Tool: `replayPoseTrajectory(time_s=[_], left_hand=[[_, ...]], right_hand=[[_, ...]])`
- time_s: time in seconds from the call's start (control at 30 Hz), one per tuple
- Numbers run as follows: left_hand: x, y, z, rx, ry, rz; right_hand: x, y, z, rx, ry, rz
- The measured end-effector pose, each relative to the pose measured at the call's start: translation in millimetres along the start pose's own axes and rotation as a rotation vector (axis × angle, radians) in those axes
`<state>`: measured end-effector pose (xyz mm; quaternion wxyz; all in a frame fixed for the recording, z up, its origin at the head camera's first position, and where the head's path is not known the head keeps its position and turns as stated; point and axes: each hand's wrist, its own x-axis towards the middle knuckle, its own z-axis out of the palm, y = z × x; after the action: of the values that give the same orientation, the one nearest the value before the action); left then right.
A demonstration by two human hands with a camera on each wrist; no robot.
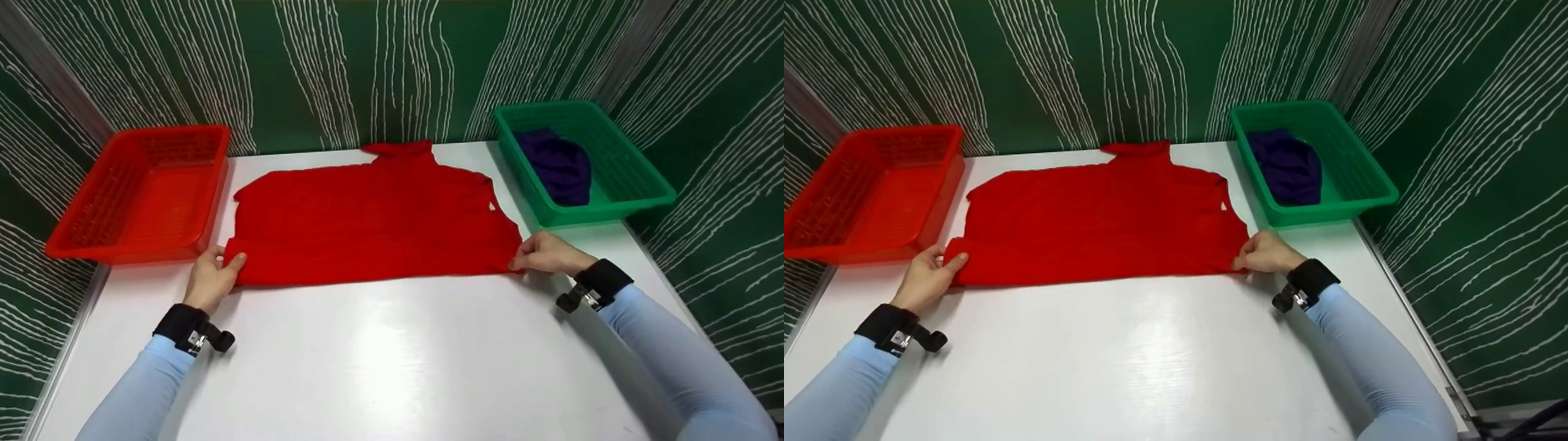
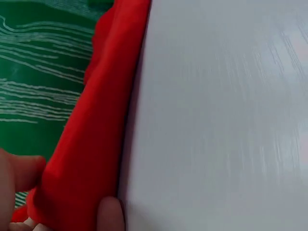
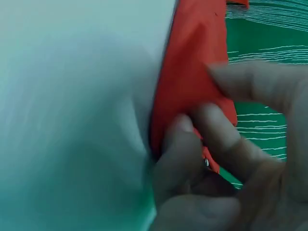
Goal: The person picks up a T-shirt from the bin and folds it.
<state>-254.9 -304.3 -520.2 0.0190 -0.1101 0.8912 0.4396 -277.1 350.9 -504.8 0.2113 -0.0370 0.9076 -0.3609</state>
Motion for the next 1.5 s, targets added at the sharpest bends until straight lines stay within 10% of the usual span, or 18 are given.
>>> replayPoseTrajectory(time_s=[0.2,0.47,0.73,0.83,1.0,1.13,1.33,1.5], left_hand=[[9.3,-11.2,0.6,0.161,0.075,0.113],[-3.1,3.1,-3.7,0.285,-0.064,0.076],[-14.3,10.6,19.8,0.539,0.146,0.334],[-19.0,15.3,32.1,0.596,0.027,0.368],[-28.1,20.7,38.4,0.71,-0.252,0.177],[-34.6,31.3,38.2,0.766,-0.301,0.1],[-29.3,61.3,55.1,0.708,-0.353,0.22],[-17.5,73.2,83.9,0.671,-0.459,0.261]], right_hand=[[3,2,-1,-0.115,-0.032,-0.015],[6,-1,5,-0.095,-0.024,-0.014],[12,-13,6,-0.209,0.023,-0.052],[18,-13,8,-0.229,0.089,-0.091],[17,-13,10,-0.329,0.07,-0.09],[6,-21,12,-0.452,0.155,-0.098],[5,-51,35,-0.615,0.358,-0.377],[20,-70,67,-0.692,0.129,-0.496]])
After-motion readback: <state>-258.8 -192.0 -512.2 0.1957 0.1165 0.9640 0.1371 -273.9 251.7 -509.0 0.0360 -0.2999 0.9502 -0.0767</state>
